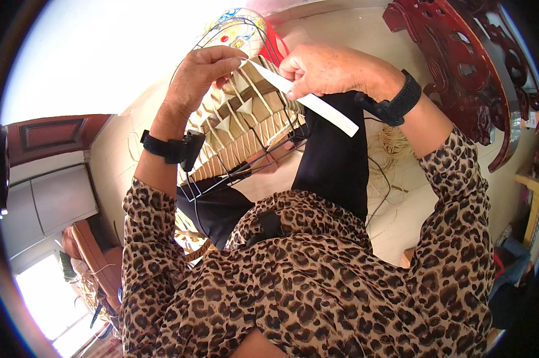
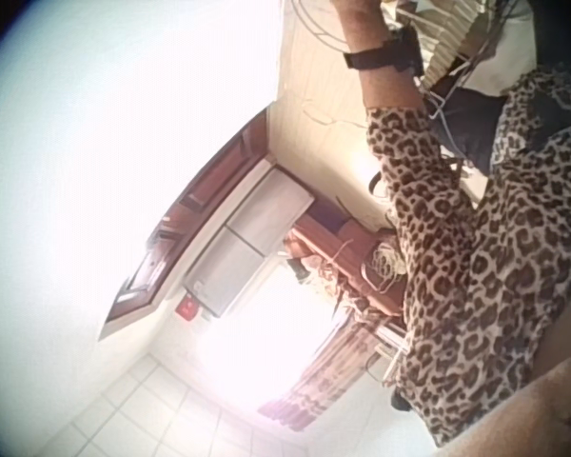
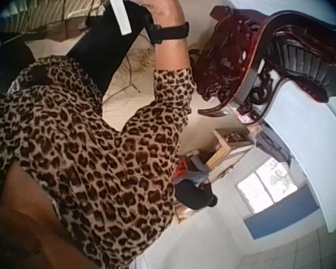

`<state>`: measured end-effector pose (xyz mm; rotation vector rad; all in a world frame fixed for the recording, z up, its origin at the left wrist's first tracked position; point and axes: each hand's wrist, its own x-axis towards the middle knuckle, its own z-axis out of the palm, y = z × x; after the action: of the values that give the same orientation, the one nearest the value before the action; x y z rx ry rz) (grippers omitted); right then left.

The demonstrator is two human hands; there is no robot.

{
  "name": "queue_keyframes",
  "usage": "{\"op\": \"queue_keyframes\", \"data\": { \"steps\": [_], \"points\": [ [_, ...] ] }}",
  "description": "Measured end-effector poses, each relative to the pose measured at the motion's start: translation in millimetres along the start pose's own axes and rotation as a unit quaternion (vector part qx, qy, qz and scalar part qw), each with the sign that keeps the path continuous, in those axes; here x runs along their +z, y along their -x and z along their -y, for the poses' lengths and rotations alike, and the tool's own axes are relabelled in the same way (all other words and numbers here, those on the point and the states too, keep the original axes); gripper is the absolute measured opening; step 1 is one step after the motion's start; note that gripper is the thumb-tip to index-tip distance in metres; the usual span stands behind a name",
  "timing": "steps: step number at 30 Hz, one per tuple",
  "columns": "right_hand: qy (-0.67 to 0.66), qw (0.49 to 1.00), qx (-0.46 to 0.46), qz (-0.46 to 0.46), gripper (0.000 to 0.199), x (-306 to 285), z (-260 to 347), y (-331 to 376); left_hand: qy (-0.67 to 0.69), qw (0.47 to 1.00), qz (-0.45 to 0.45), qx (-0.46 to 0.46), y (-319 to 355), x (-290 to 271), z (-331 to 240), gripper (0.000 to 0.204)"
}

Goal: The person weaves thin white strips through a wooden and wire frame by hand, pulling the strips tight to form a basket pattern and tucking the ends into the structure.

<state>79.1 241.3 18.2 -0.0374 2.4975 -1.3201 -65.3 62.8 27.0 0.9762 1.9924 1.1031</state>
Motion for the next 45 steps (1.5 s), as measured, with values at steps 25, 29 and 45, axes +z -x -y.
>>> {"op": "queue_keyframes", "data": {
  "steps": [25, 29, 45],
  "points": [
    [-0.257, 0.943, -0.104, -0.183, 0.010, -10.5, 41.8, -44.7, -0.128, 0.962, -0.241, 0.030, 20.7, 6.6, -28.7, 0.019],
    [-0.261, 0.927, -0.178, -0.204, 0.012, -8.6, 27.7, -48.0, -0.220, 0.942, -0.238, 0.091, 38.8, 25.1, -36.3, 0.018],
    [-0.124, 0.950, -0.194, -0.210, 0.014, 8.5, 26.9, -50.1, -0.328, 0.918, -0.217, 0.045, 46.4, 54.0, -31.8, 0.021]
  ]
}}
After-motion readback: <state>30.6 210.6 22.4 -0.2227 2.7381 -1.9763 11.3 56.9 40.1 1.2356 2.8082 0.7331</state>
